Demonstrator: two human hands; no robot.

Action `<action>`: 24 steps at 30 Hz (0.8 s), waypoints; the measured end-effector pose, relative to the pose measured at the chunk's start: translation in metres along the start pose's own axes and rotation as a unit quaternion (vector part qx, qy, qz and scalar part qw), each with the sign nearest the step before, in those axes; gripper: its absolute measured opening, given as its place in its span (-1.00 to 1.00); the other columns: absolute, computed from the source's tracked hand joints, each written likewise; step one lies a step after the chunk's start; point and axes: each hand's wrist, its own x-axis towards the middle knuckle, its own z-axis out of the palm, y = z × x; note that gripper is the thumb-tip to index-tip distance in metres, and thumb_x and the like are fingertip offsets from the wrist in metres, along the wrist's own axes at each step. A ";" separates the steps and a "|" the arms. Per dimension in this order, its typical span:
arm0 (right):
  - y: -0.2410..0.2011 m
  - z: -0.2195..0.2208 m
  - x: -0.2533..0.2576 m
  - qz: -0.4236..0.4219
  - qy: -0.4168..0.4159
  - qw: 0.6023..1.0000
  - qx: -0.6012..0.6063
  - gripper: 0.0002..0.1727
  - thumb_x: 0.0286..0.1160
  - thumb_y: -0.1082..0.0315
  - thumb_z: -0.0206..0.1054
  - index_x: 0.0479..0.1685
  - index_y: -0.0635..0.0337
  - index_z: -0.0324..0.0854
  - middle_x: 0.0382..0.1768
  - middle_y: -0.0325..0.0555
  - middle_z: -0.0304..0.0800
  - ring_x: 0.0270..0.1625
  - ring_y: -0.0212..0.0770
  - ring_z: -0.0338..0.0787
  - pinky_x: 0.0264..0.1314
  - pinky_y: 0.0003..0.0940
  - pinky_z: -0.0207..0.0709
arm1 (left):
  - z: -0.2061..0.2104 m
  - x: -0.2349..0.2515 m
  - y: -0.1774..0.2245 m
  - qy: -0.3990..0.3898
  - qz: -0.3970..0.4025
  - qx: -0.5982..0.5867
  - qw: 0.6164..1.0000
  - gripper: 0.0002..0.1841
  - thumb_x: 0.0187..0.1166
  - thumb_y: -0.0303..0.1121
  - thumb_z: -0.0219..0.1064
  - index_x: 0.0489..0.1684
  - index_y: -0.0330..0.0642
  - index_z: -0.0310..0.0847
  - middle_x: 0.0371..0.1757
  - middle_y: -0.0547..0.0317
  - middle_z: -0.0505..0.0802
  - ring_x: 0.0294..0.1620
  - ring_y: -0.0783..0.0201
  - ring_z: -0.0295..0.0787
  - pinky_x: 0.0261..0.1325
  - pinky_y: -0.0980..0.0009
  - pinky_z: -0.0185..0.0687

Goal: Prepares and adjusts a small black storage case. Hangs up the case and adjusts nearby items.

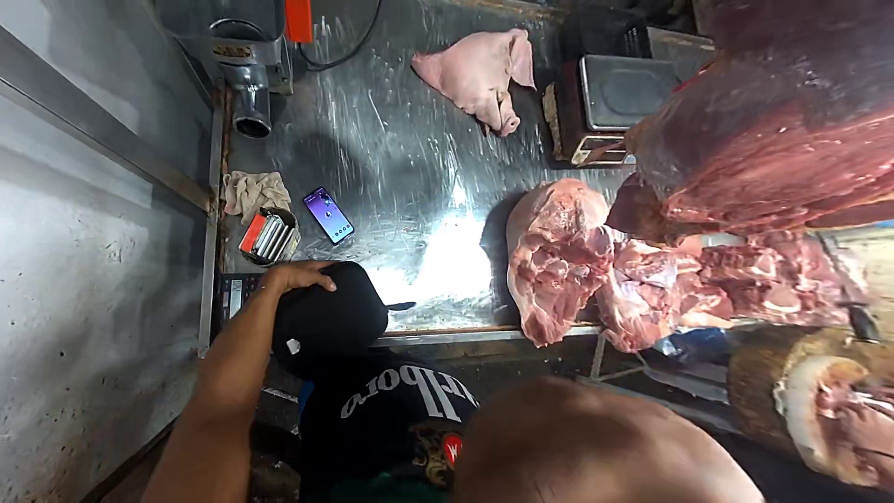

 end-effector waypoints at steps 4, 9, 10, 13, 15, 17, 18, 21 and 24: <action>0.079 0.008 -0.065 0.224 0.041 0.964 -0.138 -0.59 0.78 0.32 0.13 0.51 -0.03 0.63 0.28 -0.23 0.81 0.18 -0.40 0.81 0.31 -0.36 0.74 | -0.004 0.033 0.001 0.022 0.003 0.060 0.998 -0.37 0.55 -0.10 0.45 0.66 0.06 0.50 0.57 0.03 0.68 0.63 0.06 0.53 0.66 -0.11 0.34; 0.163 0.065 -0.148 0.526 0.040 0.843 -0.108 -0.52 0.82 0.18 0.07 0.67 -0.16 0.50 0.29 -0.17 0.83 0.23 -0.19 0.84 0.43 0.01 0.63 | 0.003 0.032 0.013 0.120 0.012 0.158 0.980 -0.46 0.65 -0.04 0.31 0.56 -0.06 0.61 0.47 -0.05 0.75 0.56 0.00 0.61 0.65 -0.17 0.37; 0.171 0.074 -0.158 0.541 0.070 0.834 -0.080 -0.53 0.84 0.12 0.02 0.63 -0.16 0.55 0.27 -0.21 0.85 0.28 -0.26 0.82 0.48 -0.05 0.59 | 0.009 0.020 0.014 0.158 0.019 0.158 0.974 -0.48 0.67 -0.07 0.27 0.57 -0.05 0.60 0.48 -0.02 0.75 0.56 0.03 0.62 0.67 -0.13 0.39; 0.184 0.078 -0.167 0.540 0.156 0.826 -0.036 -0.52 0.82 0.08 0.07 0.65 -0.13 0.51 0.12 -0.25 0.91 0.09 -0.34 0.88 0.32 -0.18 0.73 | 0.016 -0.037 0.013 0.291 0.010 0.112 0.950 -0.59 0.70 -0.15 0.21 0.35 -0.15 0.73 0.26 -0.04 0.85 0.35 0.06 0.77 0.53 -0.07 0.57; 0.190 0.072 -0.154 0.556 0.145 0.816 -0.062 -0.48 0.81 0.07 0.09 0.70 -0.13 0.44 0.13 -0.18 0.89 0.01 -0.24 0.89 0.23 -0.08 0.75 | 0.009 -0.076 -0.002 0.358 -0.034 0.048 0.932 -0.62 0.73 -0.14 0.18 0.11 -0.24 0.79 0.04 -0.06 0.90 0.11 0.05 0.86 0.33 -0.07 0.70; 0.192 0.062 -0.131 0.552 0.098 0.820 -0.116 -0.45 0.79 0.10 0.10 0.73 -0.06 0.40 0.20 -0.10 0.84 0.07 -0.13 0.86 0.31 0.01 0.69 | -0.001 -0.104 -0.019 0.406 -0.067 0.003 0.912 -0.62 0.75 -0.14 0.17 0.08 -0.28 0.77 -0.07 -0.05 0.92 -0.07 0.07 0.92 0.14 -0.03 0.81; 0.185 0.056 -0.118 0.529 0.081 0.833 -0.142 -0.45 0.78 0.11 0.11 0.72 -0.02 0.41 0.24 -0.09 0.82 0.11 -0.13 0.85 0.33 -0.01 0.68 | -0.004 -0.113 -0.021 0.434 -0.074 0.009 0.898 -0.64 0.72 -0.17 0.21 0.13 -0.27 0.75 -0.03 -0.07 0.90 -0.03 0.05 0.90 0.16 -0.06 0.79; 0.117 0.035 -0.070 0.320 0.120 0.915 -0.215 -0.53 0.78 0.16 0.14 0.58 0.03 0.56 0.22 -0.19 0.83 0.13 -0.35 0.84 0.26 -0.33 0.75 | -0.014 -0.120 0.001 0.527 -0.050 0.072 0.845 -0.43 0.53 -0.17 0.43 0.47 -0.33 0.57 0.27 -0.36 0.76 0.30 -0.30 0.71 0.36 -0.34 0.55; 0.017 0.023 -0.032 0.099 0.192 0.961 -0.173 -0.62 0.77 0.07 0.17 0.40 -0.04 0.62 0.11 -0.23 0.86 0.16 -0.32 0.82 0.24 -0.33 0.73 | -0.026 -0.089 0.022 0.520 -0.066 0.181 0.832 -0.07 0.30 0.02 0.59 0.77 -0.05 0.31 0.72 -0.32 0.40 0.67 -0.42 0.32 0.56 -0.49 0.23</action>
